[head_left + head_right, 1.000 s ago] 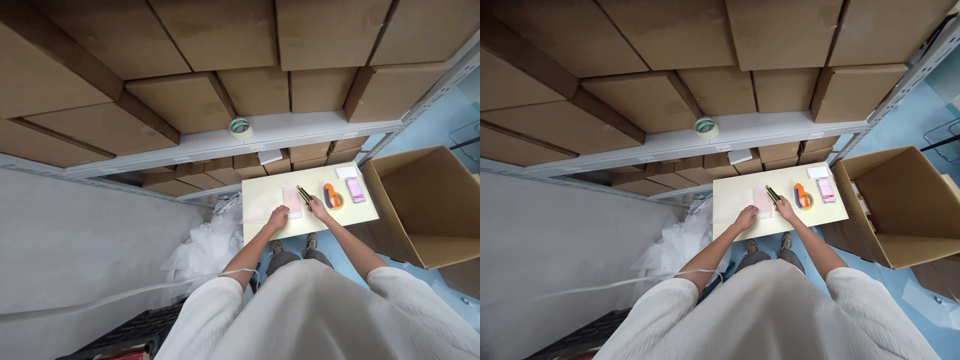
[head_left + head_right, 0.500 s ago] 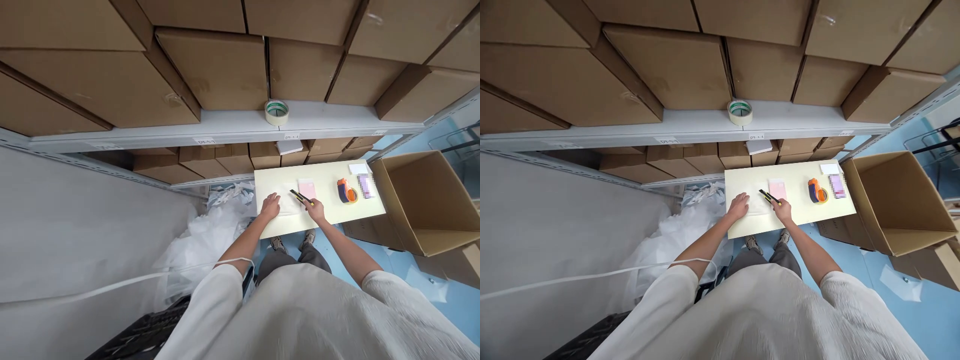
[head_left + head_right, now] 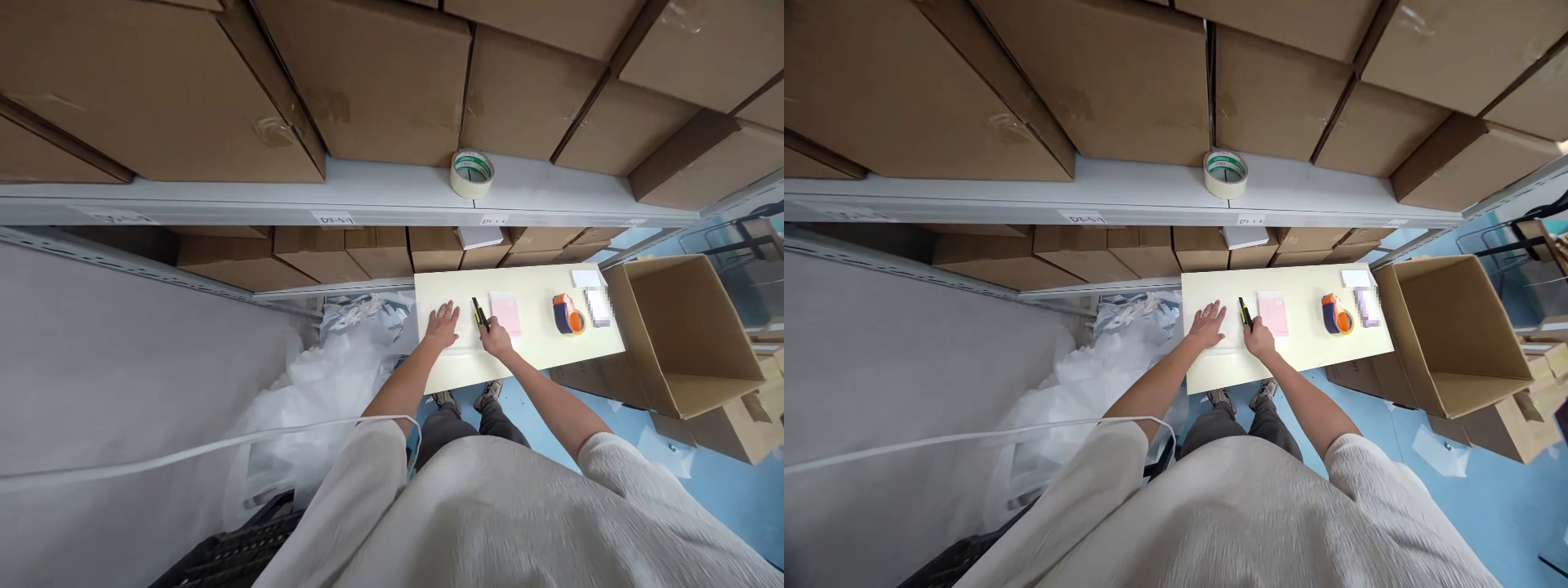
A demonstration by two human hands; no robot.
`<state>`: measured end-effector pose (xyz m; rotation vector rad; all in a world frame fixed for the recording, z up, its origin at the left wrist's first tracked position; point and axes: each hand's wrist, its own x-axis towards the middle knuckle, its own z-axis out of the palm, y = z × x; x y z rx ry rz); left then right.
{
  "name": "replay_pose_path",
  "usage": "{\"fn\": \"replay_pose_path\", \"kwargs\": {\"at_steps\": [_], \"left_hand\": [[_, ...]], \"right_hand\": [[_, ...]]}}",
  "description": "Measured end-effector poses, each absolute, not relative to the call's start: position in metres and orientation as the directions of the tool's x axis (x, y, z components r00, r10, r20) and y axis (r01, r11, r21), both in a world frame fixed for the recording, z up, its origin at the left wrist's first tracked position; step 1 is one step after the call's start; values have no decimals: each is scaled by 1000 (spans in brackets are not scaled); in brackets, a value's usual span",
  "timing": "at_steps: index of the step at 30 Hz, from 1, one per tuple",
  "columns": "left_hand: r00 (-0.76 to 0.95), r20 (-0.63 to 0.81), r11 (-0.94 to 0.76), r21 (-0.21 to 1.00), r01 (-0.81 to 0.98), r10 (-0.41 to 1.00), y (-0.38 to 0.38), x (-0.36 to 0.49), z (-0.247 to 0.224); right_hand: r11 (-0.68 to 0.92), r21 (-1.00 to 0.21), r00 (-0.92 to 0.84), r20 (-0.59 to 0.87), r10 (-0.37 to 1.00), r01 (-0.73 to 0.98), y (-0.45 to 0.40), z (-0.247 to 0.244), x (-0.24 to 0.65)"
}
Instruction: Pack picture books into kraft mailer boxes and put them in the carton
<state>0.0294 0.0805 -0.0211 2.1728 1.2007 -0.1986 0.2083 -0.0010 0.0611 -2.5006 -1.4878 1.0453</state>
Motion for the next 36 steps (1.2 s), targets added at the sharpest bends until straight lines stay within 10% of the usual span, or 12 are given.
{"fn": "replay_pose_path", "kwargs": {"at_steps": [6,36], "left_hand": [[549,-433,-350,458,817,715,81,33,-27],[511,-359,-317,478,819,781,65,32,-24]], "right_hand": [[-412,-169,266,-538,800,895,13,67,185],[-381,-134,226,-614,756,915,-40,73,171]]}}
